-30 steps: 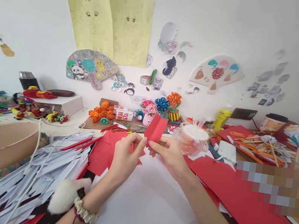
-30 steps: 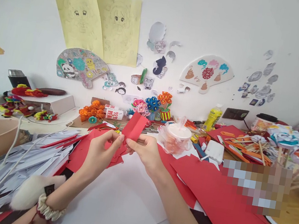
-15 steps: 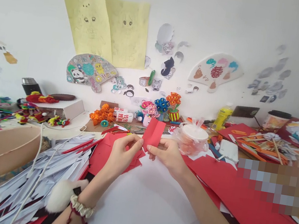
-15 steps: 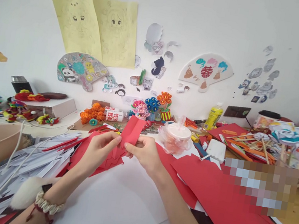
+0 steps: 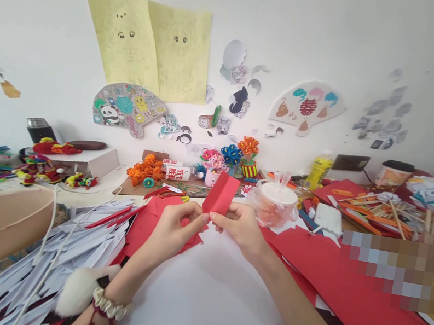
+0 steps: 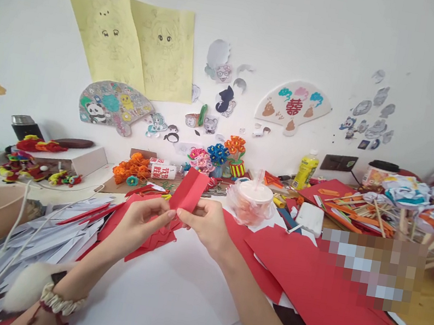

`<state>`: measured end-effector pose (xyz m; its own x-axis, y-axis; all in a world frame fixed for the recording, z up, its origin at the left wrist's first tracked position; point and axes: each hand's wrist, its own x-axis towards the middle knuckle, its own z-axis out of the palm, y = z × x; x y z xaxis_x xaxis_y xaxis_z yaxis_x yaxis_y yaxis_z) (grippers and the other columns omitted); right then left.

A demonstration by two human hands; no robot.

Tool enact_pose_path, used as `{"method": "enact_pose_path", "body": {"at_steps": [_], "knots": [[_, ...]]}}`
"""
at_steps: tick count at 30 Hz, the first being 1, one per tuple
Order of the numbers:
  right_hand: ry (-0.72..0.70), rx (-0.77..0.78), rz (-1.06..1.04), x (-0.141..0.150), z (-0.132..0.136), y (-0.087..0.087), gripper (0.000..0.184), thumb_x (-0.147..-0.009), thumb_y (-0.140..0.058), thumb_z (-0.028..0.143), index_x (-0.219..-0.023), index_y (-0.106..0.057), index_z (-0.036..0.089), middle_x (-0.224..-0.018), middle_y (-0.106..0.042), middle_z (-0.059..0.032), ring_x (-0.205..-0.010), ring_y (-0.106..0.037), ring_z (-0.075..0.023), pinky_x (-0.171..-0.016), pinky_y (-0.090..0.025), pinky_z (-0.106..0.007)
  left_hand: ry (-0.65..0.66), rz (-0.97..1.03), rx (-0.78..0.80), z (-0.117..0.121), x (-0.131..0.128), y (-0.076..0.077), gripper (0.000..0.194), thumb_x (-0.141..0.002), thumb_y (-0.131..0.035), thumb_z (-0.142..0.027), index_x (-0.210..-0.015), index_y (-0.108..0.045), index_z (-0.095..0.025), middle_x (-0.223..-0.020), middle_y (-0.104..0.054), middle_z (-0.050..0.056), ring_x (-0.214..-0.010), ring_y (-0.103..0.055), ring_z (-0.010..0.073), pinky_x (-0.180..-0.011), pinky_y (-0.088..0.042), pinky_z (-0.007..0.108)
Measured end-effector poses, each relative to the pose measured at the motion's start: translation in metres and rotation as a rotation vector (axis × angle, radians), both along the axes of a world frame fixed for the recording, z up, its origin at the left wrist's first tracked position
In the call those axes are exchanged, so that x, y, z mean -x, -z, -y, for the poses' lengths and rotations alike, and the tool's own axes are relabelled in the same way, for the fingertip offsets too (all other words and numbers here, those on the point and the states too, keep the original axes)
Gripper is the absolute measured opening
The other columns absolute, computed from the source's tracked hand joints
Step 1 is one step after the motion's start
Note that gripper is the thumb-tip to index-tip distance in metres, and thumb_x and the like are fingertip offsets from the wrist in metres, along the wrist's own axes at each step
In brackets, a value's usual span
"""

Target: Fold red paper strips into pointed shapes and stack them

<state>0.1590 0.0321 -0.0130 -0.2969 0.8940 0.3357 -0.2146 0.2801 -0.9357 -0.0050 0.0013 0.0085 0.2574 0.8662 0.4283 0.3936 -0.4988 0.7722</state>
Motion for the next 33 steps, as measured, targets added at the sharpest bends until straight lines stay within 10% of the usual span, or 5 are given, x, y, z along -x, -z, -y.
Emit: {"method": "enact_pose_path", "body": {"at_steps": [29,33], "knots": [[-0.266,0.098,0.226,-0.0018,0.0025,0.004,0.038,-0.064,-0.076,0.049,-0.068,-0.069,0.012,-0.055,-0.063,-0.0027,-0.048,-0.059,-0.0147,-0.048,-0.048,-0.026,-0.198,0.021,-0.109,-0.0049,0.0049,0.0013,0.02,-0.085,-0.055,-0.036,-0.082,-0.061,-0.017,-0.074,-0.064,0.001,-0.063,-0.055,0.013,-0.06,-0.044,0.024],[-0.232,0.058,0.194,0.0015,0.0043,0.0005,0.043,-0.07,-0.071,0.05,-0.094,-0.071,0.015,-0.082,-0.071,-0.0073,-0.072,-0.065,-0.0187,-0.066,-0.053,-0.031,-0.213,0.108,-0.06,-0.0067,0.0046,0.0046,0.018,-0.082,-0.058,-0.034,-0.078,-0.061,-0.017,-0.072,-0.065,0.001,-0.065,-0.059,0.0146,-0.062,-0.047,0.024]]}}
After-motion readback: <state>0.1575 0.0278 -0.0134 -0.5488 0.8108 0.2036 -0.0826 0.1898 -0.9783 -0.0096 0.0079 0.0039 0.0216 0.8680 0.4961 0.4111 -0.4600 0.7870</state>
